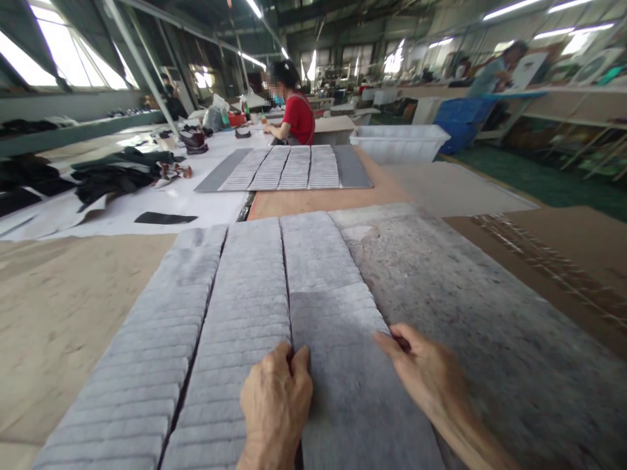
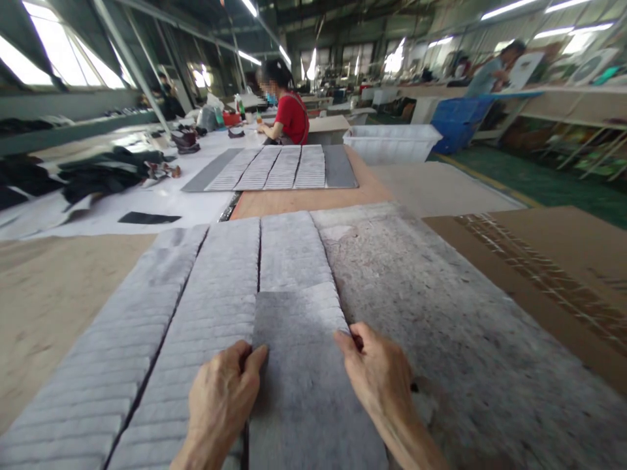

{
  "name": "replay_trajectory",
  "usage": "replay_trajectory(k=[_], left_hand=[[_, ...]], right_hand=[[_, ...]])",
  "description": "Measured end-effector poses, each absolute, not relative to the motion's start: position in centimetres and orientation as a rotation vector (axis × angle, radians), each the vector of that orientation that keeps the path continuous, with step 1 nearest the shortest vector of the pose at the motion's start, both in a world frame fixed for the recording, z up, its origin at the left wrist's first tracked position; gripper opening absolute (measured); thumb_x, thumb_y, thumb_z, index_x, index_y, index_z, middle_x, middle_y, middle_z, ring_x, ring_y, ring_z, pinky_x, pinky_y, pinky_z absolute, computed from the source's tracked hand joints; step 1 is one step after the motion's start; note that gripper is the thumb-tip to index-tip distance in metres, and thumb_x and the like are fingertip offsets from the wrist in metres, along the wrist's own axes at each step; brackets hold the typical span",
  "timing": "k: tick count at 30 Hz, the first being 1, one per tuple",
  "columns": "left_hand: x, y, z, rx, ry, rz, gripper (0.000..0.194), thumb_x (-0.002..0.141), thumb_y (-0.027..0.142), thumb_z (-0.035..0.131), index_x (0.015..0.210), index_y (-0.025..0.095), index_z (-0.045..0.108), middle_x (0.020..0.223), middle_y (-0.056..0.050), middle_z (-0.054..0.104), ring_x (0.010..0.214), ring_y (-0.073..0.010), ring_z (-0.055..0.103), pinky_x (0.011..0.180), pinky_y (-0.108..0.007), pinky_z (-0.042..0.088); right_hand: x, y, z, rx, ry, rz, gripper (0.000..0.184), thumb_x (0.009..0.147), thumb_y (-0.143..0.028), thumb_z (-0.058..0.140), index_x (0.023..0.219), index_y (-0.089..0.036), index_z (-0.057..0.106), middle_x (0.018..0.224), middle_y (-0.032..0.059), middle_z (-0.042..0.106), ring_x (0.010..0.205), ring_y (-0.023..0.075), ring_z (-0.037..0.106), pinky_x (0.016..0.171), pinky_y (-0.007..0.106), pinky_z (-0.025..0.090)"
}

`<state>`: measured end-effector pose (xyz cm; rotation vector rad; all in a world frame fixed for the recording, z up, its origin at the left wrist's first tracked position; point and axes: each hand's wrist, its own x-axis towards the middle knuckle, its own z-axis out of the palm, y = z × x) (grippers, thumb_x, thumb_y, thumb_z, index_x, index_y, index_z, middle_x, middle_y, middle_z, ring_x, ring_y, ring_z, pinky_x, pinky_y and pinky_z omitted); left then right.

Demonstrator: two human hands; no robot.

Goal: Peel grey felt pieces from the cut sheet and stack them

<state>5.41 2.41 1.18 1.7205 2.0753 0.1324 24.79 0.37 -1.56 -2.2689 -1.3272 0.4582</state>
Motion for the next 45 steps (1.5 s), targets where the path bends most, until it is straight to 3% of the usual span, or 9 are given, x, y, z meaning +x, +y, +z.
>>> replay_trajectory(k=[13,20,30,33,36,38,40,42,45], left_hand=[[6.2,2.7,0.7,1.757,2.11,0.011,0.03,0.087,0.035,0.035,0.077,0.021,0.06,0.079,-0.012,0.07,0.08,-0.0291,0.064,0.06,-0.032,0.033],[6.4,2.4,0.1,1.783,2.154,0.005,0.028,0.088,0.034,0.035,0.08,0.021,0.058,0.076,-0.01,0.07,0.075,-0.0273,0.064,0.058,-0.031,0.032],[7.1,0.8,-1.1,1.853,2.277,0.151,0.026,0.089,0.035,0.036,0.089,0.018,0.054,0.07,-0.008,0.066,0.065,-0.0247,0.064,0.05,-0.027,0.03],[7.1,0.1,-1.4,1.947,2.354,0.32,0.028,0.088,0.034,0.037,0.101,0.015,0.054,0.084,-0.01,0.065,0.07,-0.0249,0.063,0.052,-0.029,0.036],[7.3,-1.3,-1.8,2.116,2.272,0.609,0.035,0.086,0.031,0.042,0.112,0.01,0.052,0.108,-0.019,0.059,0.091,-0.03,0.059,0.069,-0.037,0.043],[8.0,-2.7,-2.4,2.197,2.068,0.838,0.041,0.085,0.026,0.044,0.122,0.01,0.046,0.125,-0.019,0.051,0.111,-0.0327,0.049,0.087,-0.042,0.039],[8.9,-4.2,-3.2,2.223,1.829,1.018,0.051,0.084,0.023,0.046,0.133,0.015,0.037,0.136,-0.014,0.043,0.124,-0.0309,0.039,0.101,-0.043,0.03],[9.9,-5.3,-3.9,2.252,1.712,1.037,0.058,0.085,0.028,0.045,0.139,0.018,0.028,0.142,-0.009,0.037,0.129,-0.0291,0.033,0.107,-0.043,0.025],[10.7,-5.9,-4.5,2.362,1.743,0.819,0.06,0.087,0.036,0.038,0.14,0.013,0.023,0.147,-0.01,0.027,0.133,-0.029,0.026,0.108,-0.046,0.027]], right_hand=[[24.2,0.5,-2.2,-2.434,-1.413,0.291,0.029,0.076,-0.047,0.045,0.066,-0.023,0.057,0.063,0.0025,0.064,0.059,0.0193,0.058,0.053,0.027,0.027],[24.3,0.5,-2.5,-2.409,-1.431,0.268,0.029,0.076,-0.049,0.046,0.063,-0.024,0.055,0.059,-0.0002,0.062,0.057,0.0175,0.058,0.053,0.026,0.03],[24.0,0.4,-3.1,-2.425,-1.496,0.136,0.026,0.078,-0.044,0.048,0.065,-0.022,0.053,0.063,0.0025,0.063,0.059,0.0183,0.057,0.055,0.027,0.028],[24.0,0.3,-3.1,-2.432,-1.502,0.108,0.026,0.078,-0.044,0.048,0.065,-0.022,0.053,0.063,0.0026,0.063,0.057,0.0172,0.056,0.054,0.027,0.027],[23.9,0.4,-3.1,-2.445,-1.493,0.094,0.027,0.078,-0.044,0.048,0.066,-0.021,0.054,0.063,0.0028,0.063,0.057,0.0166,0.055,0.053,0.026,0.026],[23.9,0.4,-3.0,-2.451,-1.496,0.108,0.026,0.078,-0.044,0.049,0.067,-0.021,0.055,0.063,0.0029,0.064,0.056,0.0165,0.055,0.053,0.026,0.026],[24.0,0.5,-2.8,-2.458,-1.499,0.127,0.026,0.077,-0.044,0.05,0.066,-0.021,0.056,0.061,0.0034,0.063,0.055,0.0172,0.054,0.052,0.027,0.025],[24.0,0.6,-2.5,-2.465,-1.502,0.143,0.026,0.076,-0.044,0.05,0.066,-0.021,0.057,0.059,0.0042,0.063,0.055,0.0185,0.054,0.052,0.027,0.026],[24.1,0.9,-2.1,-2.489,-1.519,0.176,0.026,0.077,-0.043,0.05,0.068,-0.02,0.058,0.063,0.0067,0.065,0.058,0.0204,0.056,0.054,0.028,0.029]])
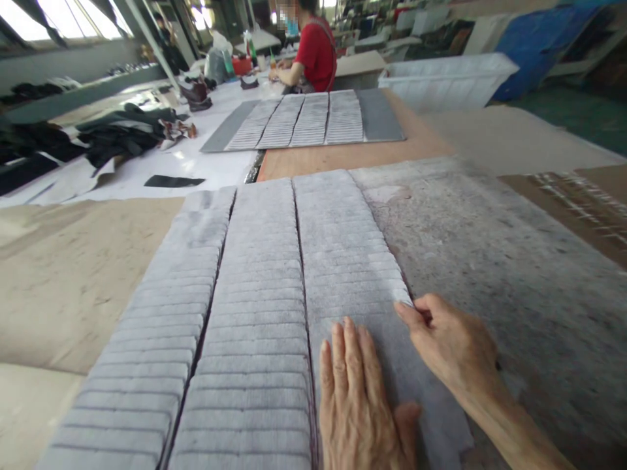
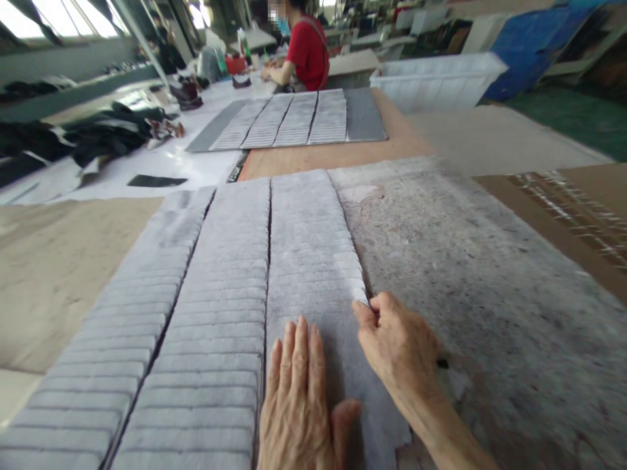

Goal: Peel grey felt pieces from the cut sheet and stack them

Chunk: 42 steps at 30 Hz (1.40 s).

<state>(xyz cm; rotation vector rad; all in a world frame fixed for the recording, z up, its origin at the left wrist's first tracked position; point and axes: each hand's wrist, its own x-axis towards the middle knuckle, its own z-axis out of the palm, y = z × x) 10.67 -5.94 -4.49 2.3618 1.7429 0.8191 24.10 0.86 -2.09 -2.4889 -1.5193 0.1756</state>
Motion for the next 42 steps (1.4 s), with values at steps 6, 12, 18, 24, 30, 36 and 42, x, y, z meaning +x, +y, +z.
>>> replay_trajectory(k=[6,12,18,24,30,36,42], left_hand=[[9.9,-5.1,-4.7,2.562,1.755,0.495,0.069,0.085,0.05,0.036,0.139,0.007,0.025,0.145,-0.018,0.028,0.133,-0.0334,0.025,0.102,-0.051,0.036],[9.9,-5.0,-5.3,2.654,1.751,0.564,0.073,0.084,0.053,0.038,0.137,0.003,0.028,0.142,-0.02,0.033,0.131,-0.034,0.029,0.098,-0.05,0.039],[8.8,-4.2,-5.1,2.605,1.757,0.636,0.05,0.087,0.027,0.04,0.132,0.008,0.035,0.139,-0.014,0.04,0.129,-0.0271,0.033,0.098,-0.044,0.034],[7.6,-1.8,-2.0,2.478,1.776,0.451,0.036,0.083,0.013,0.042,0.117,0.021,0.05,0.116,-0.007,0.059,0.102,-0.024,0.051,0.082,-0.044,0.034],[7.3,0.1,0.4,2.303,1.876,0.232,0.02,0.071,0.025,0.06,0.09,0.022,0.059,0.088,-0.005,0.059,0.088,-0.0269,0.049,0.074,-0.042,0.032],[5.9,0.5,0.2,2.159,2.038,0.246,0.015,0.077,0.036,0.053,0.075,0.022,0.057,0.079,-0.004,0.058,0.083,-0.0259,0.05,0.068,-0.037,0.031],[5.2,0.5,-0.5,2.129,2.039,0.175,0.018,0.078,0.029,0.048,0.063,0.021,0.052,0.072,-0.002,0.057,0.079,-0.0229,0.051,0.067,-0.035,0.032]], right_hand=[[23.9,1.0,-2.0,-2.542,-1.539,0.168,0.026,0.079,-0.043,0.052,0.07,-0.02,0.059,0.061,0.0057,0.064,0.058,0.0203,0.056,0.052,0.027,0.03],[23.3,-0.2,-2.4,-2.345,-1.718,-0.397,0.027,0.082,-0.039,0.052,0.084,-0.014,0.06,0.071,0.0097,0.063,0.065,0.0228,0.057,0.051,0.029,0.034],[24.7,-1.4,-2.5,-1.734,-1.935,-0.306,0.012,0.082,-0.024,0.055,0.091,-0.016,0.059,0.091,0.006,0.062,0.086,0.019,0.055,0.075,0.027,0.043],[26.2,-0.9,-1.7,-1.713,-2.098,-0.027,0.015,0.075,-0.024,0.065,0.089,-0.019,0.06,0.086,0.0026,0.063,0.084,0.0196,0.054,0.073,0.032,0.043],[26.3,-0.2,-1.1,-1.993,-1.84,0.406,0.014,0.069,-0.03,0.066,0.065,-0.021,0.055,0.066,-0.0015,0.059,0.062,0.0139,0.054,0.058,0.026,0.039],[26.6,0.1,-1.5,-2.013,-1.769,0.493,0.021,0.076,-0.037,0.052,0.063,-0.022,0.056,0.059,-0.003,0.059,0.052,0.0107,0.05,0.052,0.023,0.036],[26.8,0.7,-1.3,-2.049,-1.763,0.557,0.023,0.074,-0.038,0.053,0.058,-0.021,0.055,0.052,-0.0036,0.054,0.049,0.0105,0.048,0.051,0.023,0.033]])
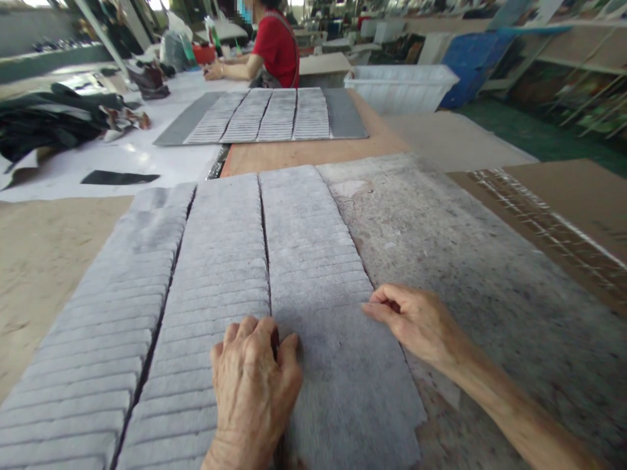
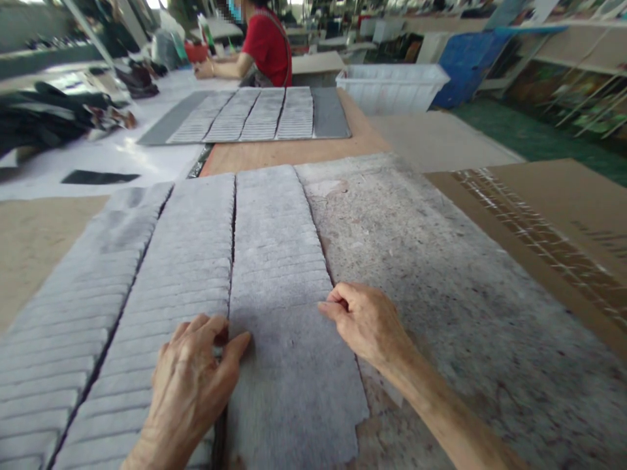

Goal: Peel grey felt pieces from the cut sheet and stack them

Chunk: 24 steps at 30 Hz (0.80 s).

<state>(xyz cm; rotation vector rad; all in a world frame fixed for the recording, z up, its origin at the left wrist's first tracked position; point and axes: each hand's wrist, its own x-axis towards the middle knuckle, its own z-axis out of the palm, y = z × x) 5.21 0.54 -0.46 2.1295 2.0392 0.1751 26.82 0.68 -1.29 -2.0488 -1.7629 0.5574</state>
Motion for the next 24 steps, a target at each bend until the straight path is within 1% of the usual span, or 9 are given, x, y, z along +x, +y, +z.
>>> replay_trajectory(k=[5,11,16,19,21,23,24], left_hand=[[4.9,1.1,-0.2,2.123,1.966,0.103,0.022,0.078,0.028,0.046,0.057,0.022,0.05,0.068,-0.002,0.056,0.078,-0.0232,0.05,0.067,-0.035,0.033],[5.0,1.7,-0.1,2.073,1.922,0.118,0.022,0.075,0.026,0.049,0.054,0.021,0.05,0.066,-0.001,0.055,0.079,-0.0226,0.05,0.069,-0.036,0.033],[5.0,2.0,-0.3,2.068,1.916,0.094,0.022,0.073,0.023,0.05,0.051,0.021,0.048,0.065,-0.001,0.054,0.08,-0.0224,0.05,0.069,-0.035,0.033],[5.2,1.8,-0.3,2.102,1.916,0.086,0.021,0.074,0.023,0.049,0.053,0.022,0.049,0.065,-0.001,0.055,0.079,-0.0233,0.051,0.067,-0.035,0.033],[5.4,1.4,-0.2,2.15,1.978,0.111,0.016,0.074,0.023,0.05,0.059,0.023,0.053,0.069,-0.002,0.057,0.079,-0.0251,0.051,0.066,-0.037,0.033],[5.6,1.1,-0.1,2.212,2.076,0.182,0.007,0.074,0.023,0.051,0.075,0.022,0.058,0.079,-0.005,0.06,0.081,-0.0278,0.051,0.067,-0.039,0.034],[5.7,0.9,-0.1,2.249,2.105,0.238,0.013,0.074,0.023,0.052,0.085,0.021,0.059,0.086,-0.006,0.061,0.084,-0.0287,0.051,0.068,-0.04,0.035]], right_hand=[[26.8,1.2,-1.0,-2.053,-1.789,0.587,0.022,0.072,-0.034,0.054,0.054,-0.021,0.055,0.048,-0.0039,0.051,0.047,0.0107,0.046,0.05,0.024,0.032],[26.8,1.3,-0.9,-2.039,-1.799,0.593,0.02,0.07,-0.03,0.056,0.052,-0.021,0.053,0.045,-0.005,0.048,0.044,0.0099,0.044,0.048,0.023,0.032],[26.9,1.4,-0.9,-2.045,-1.811,0.614,0.021,0.07,-0.029,0.059,0.051,-0.021,0.053,0.045,-0.0057,0.049,0.045,0.0092,0.045,0.047,0.022,0.032],[26.7,1.1,-0.8,-2.083,-1.821,0.576,0.021,0.07,-0.028,0.061,0.052,-0.021,0.053,0.046,-0.0053,0.05,0.046,0.01,0.047,0.048,0.023,0.033],[26.4,0.7,-0.7,-2.121,-1.808,0.489,0.017,0.069,-0.026,0.063,0.056,-0.021,0.053,0.054,-0.0033,0.056,0.052,0.0124,0.051,0.052,0.025,0.035],[26.2,0.4,-0.7,-2.092,-1.83,0.305,0.01,0.066,-0.023,0.066,0.067,-0.02,0.057,0.069,0.0002,0.062,0.066,0.0165,0.056,0.058,0.028,0.039],[26.1,0.3,-0.7,-2.032,-1.869,0.209,0.012,0.066,-0.021,0.066,0.075,-0.02,0.058,0.077,0.002,0.063,0.074,0.0183,0.057,0.063,0.029,0.041]])
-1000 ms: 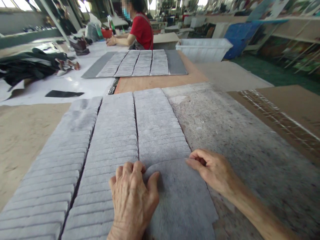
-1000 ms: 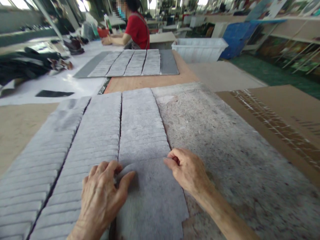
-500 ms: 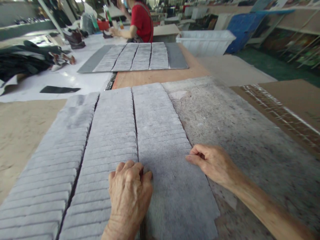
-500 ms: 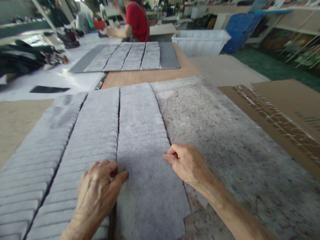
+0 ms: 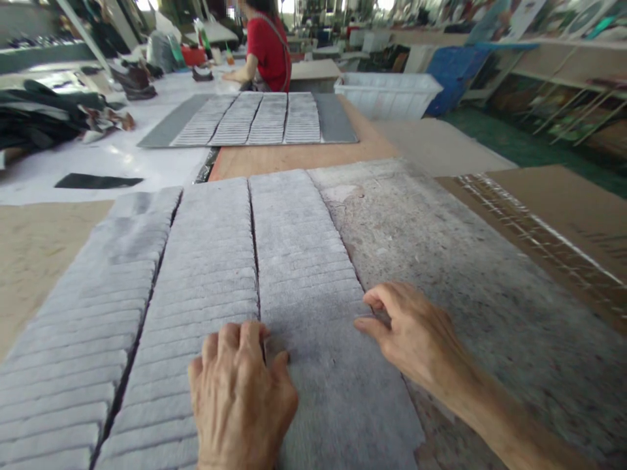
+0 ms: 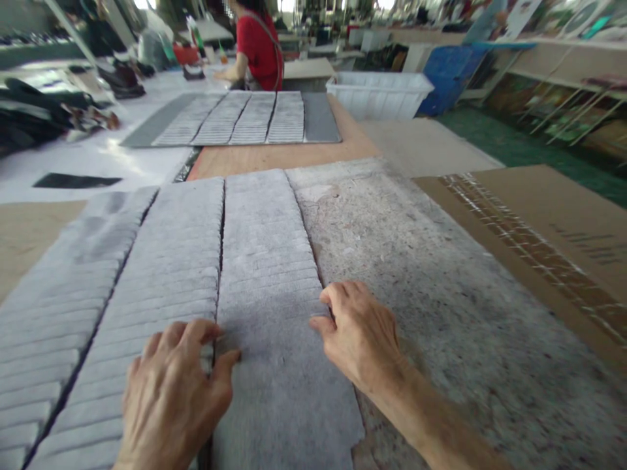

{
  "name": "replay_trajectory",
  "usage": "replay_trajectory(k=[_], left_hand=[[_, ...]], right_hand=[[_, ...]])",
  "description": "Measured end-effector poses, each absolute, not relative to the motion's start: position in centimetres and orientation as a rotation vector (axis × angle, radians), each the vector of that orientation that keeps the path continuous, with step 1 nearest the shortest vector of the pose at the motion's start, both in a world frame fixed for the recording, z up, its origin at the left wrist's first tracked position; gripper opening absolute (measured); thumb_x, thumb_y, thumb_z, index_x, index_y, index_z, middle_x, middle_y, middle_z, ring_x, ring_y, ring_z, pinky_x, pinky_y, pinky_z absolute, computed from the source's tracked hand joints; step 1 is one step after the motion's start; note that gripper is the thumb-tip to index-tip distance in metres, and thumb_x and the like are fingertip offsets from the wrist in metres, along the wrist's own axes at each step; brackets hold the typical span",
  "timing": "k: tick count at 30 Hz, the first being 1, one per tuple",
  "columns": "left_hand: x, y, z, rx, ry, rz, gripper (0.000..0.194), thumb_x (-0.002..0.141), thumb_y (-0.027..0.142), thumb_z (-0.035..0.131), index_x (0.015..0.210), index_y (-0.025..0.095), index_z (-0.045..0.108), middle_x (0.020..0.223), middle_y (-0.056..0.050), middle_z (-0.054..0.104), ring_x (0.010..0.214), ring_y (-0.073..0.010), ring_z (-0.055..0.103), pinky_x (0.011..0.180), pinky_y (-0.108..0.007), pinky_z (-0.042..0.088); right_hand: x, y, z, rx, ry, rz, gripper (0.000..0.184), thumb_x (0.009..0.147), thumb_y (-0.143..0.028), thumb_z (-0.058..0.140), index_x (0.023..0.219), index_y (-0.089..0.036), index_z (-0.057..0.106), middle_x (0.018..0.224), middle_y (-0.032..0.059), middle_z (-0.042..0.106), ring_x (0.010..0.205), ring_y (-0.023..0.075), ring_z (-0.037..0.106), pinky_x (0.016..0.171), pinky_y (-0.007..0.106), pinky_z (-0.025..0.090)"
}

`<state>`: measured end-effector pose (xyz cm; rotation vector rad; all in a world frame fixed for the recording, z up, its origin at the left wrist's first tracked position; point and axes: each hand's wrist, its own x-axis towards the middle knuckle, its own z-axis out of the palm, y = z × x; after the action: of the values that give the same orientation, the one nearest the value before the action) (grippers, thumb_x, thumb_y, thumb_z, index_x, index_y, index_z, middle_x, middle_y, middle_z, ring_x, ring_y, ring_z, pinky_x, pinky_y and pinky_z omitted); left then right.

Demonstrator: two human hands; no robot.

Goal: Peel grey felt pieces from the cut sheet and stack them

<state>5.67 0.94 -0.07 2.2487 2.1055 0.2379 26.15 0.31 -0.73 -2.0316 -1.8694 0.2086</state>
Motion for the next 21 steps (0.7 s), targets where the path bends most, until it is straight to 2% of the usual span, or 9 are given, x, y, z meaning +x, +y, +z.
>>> replay_trajectory(k=[2,4,9,12,14,17,21], left_hand=[[5.7,0.8,-0.1,2.323,2.073,0.332,0.027,0.074,0.019,0.053,0.101,0.02,0.055,0.1,-0.008,0.06,0.09,-0.029,0.05,0.07,-0.04,0.036],[5.5,1.0,-0.3,2.365,1.981,0.358,0.03,0.074,0.016,0.053,0.103,0.02,0.053,0.102,-0.007,0.06,0.093,-0.0274,0.051,0.072,-0.039,0.036],[5.0,2.2,-0.3,2.265,1.888,0.259,0.021,0.07,0.016,0.058,0.089,0.022,0.054,0.087,-0.002,0.062,0.086,-0.0239,0.053,0.073,-0.037,0.036],[4.7,2.7,-0.1,2.2,1.887,0.189,0.013,0.068,0.019,0.059,0.08,0.022,0.055,0.079,-0.002,0.061,0.082,-0.0232,0.054,0.072,-0.036,0.036],[4.5,2.8,-0.1,2.189,1.888,0.173,0.004,0.07,0.023,0.058,0.073,0.022,0.055,0.076,-0.002,0.06,0.081,-0.0229,0.054,0.072,-0.035,0.036],[4.2,2.7,-0.2,2.194,1.86,0.208,0.013,0.077,0.028,0.052,0.066,0.021,0.055,0.071,-0.002,0.058,0.078,-0.0213,0.054,0.072,-0.034,0.036],[4.1,2.7,-0.5,2.219,1.855,0.199,0.02,0.081,0.026,0.045,0.064,0.022,0.055,0.069,-0.001,0.056,0.076,-0.0204,0.052,0.069,-0.033,0.034]], right_hand=[[26.2,0.4,-0.7,-1.864,-1.982,0.089,0.023,0.067,-0.016,0.065,0.088,-0.019,0.058,0.09,0.0039,0.064,0.087,0.0197,0.057,0.07,0.031,0.045],[26.5,0.7,-0.7,-1.773,-2.056,0.112,0.026,0.069,-0.013,0.063,0.093,-0.02,0.057,0.094,0.0037,0.063,0.091,0.0191,0.057,0.073,0.031,0.045],[27.1,1.5,-0.7,-1.939,-1.939,0.415,0.021,0.063,-0.018,0.067,0.081,-0.021,0.058,0.077,-0.0014,0.061,0.07,0.0133,0.057,0.064,0.025,0.044],[27.3,1.5,-0.9,-1.997,-1.902,0.452,0.011,0.065,-0.025,0.066,0.067,-0.021,0.056,0.061,-0.004,0.056,0.055,0.0108,0.051,0.053,0.023,0.039],[27.3,1.3,-1.1,-2.016,-1.893,0.469,0.015,0.067,-0.031,0.064,0.06,-0.021,0.055,0.055,-0.0042,0.054,0.051,0.0103,0.048,0.049,0.023,0.035],[27.4,1.2,-1.3,-2.024,-1.879,0.488,0.022,0.073,-0.037,0.057,0.058,-0.021,0.056,0.054,-0.0035,0.054,0.05,0.0105,0.048,0.049,0.023,0.034],[27.3,1.3,-1.2,-2.031,-1.85,0.509,0.025,0.075,-0.036,0.053,0.054,-0.021,0.053,0.048,-0.0044,0.049,0.046,0.0101,0.046,0.047,0.023,0.032]])
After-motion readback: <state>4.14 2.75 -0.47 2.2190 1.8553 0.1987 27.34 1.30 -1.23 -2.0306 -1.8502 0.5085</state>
